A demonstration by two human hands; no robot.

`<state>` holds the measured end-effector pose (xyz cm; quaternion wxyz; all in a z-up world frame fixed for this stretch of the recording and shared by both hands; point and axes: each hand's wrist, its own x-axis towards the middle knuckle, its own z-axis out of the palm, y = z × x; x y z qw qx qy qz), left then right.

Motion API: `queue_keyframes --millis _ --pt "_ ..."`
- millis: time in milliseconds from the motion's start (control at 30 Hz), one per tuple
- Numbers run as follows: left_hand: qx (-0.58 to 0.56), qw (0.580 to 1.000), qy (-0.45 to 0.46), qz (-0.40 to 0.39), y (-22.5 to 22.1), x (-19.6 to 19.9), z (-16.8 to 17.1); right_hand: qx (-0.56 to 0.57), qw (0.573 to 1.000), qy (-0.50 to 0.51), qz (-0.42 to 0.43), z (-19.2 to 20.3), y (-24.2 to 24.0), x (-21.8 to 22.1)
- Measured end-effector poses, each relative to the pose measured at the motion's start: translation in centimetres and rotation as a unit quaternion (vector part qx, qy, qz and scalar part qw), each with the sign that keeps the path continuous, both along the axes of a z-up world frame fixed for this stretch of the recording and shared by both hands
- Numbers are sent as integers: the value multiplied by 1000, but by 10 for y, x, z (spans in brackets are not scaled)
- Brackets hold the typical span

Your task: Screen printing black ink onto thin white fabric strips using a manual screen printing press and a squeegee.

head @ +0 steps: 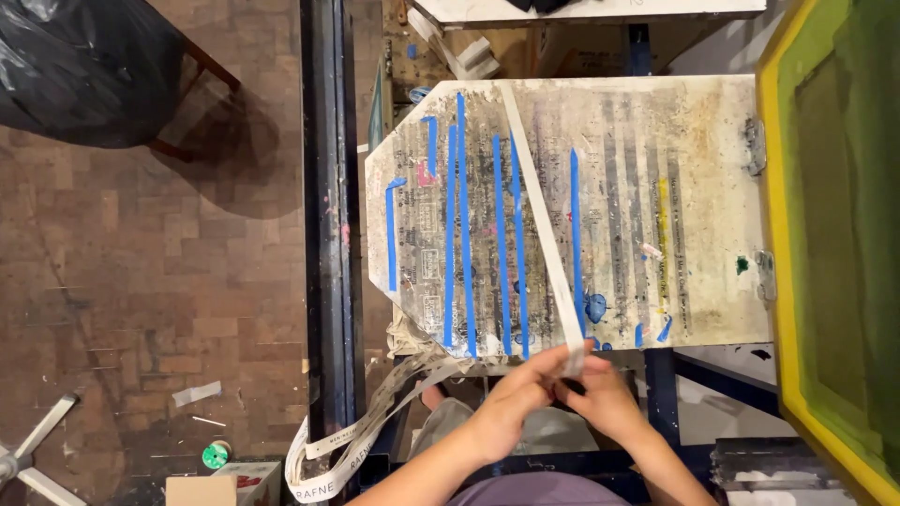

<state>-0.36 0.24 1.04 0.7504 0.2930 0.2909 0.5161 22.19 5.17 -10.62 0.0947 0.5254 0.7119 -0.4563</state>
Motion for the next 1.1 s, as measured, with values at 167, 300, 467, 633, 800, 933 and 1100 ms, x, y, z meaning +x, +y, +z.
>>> queue_keyframes --millis 167,300,467,633,800,933,1100 --pt "-37 999 3 4 -9 -10 -1 -94 949 -235 187 23 12 -8" --pt "-50 998 31 13 -20 -13 -14 -142 986 15 -88 85 44 -26" --pt "-138 990 27 19 -27 -4 -48 -210 949 160 -171 105 85 -84" --pt "-226 974 14 16 -33 -3 -70 -219 936 229 -150 79 87 -101" --pt "-301 953 23 28 -39 -4 -86 -75 990 109 -40 88 78 -103" --pt "-311 949 9 47 -46 0 -95 -34 997 67 -20 75 71 -96" --pt "-289 956 19 52 -57 5 -111 -26 999 43 -13 76 64 -98"
